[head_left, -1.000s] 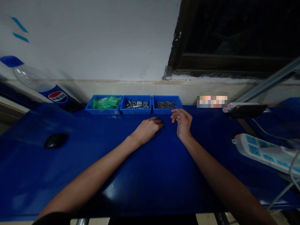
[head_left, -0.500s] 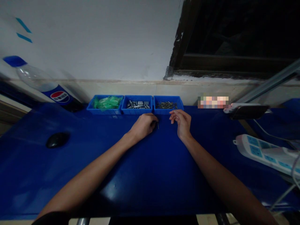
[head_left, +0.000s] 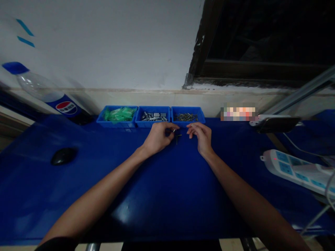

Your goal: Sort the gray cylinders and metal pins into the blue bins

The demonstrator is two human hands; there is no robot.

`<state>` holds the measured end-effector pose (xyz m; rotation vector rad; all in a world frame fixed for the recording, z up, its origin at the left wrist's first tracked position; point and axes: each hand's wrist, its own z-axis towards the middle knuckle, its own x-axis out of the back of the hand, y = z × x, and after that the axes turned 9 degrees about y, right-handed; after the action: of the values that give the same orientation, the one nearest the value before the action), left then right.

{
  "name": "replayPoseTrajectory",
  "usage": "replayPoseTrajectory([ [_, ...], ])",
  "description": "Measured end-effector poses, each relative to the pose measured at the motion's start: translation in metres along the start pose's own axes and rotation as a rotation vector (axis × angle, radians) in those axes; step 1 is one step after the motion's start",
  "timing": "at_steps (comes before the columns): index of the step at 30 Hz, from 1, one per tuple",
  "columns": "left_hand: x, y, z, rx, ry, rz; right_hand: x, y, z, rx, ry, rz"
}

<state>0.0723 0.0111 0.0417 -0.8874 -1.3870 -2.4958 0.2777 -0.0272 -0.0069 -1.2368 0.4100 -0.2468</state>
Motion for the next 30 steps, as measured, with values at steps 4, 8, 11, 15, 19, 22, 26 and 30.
replayPoseTrajectory([
  [4, -0.002, 0.000, 0.002, 0.115, 0.084, -0.238, -0.002, -0.007, -0.003, -0.033, -0.171, -0.034],
  [8, -0.006, -0.004, 0.003, 0.174, 0.110, -0.348, -0.001, -0.009, -0.003, -0.094, -0.281, -0.015],
  [11, -0.008, -0.006, 0.003, 0.185, 0.110, -0.374, 0.001, -0.006, 0.000, -0.112, -0.277, 0.001],
  [15, -0.010, -0.007, 0.003, 0.202, 0.139, -0.405, 0.002, -0.001, 0.003, -0.150, -0.259, 0.011],
  [19, -0.012, -0.008, 0.002, 0.189, 0.079, -0.396, 0.002, 0.002, 0.003, -0.144, -0.234, 0.016],
  [22, -0.012, -0.011, -0.002, 0.141, 0.061, -0.244, 0.001, 0.003, 0.003, -0.135, -0.138, 0.056],
  [26, -0.007, -0.014, -0.004, -0.133, -0.086, 0.122, 0.000, 0.001, 0.003, -0.123, 0.025, 0.112],
  [30, -0.003, -0.016, -0.004, -0.348, -0.311, 0.306, 0.001, -0.001, 0.004, -0.131, 0.010, 0.132],
])
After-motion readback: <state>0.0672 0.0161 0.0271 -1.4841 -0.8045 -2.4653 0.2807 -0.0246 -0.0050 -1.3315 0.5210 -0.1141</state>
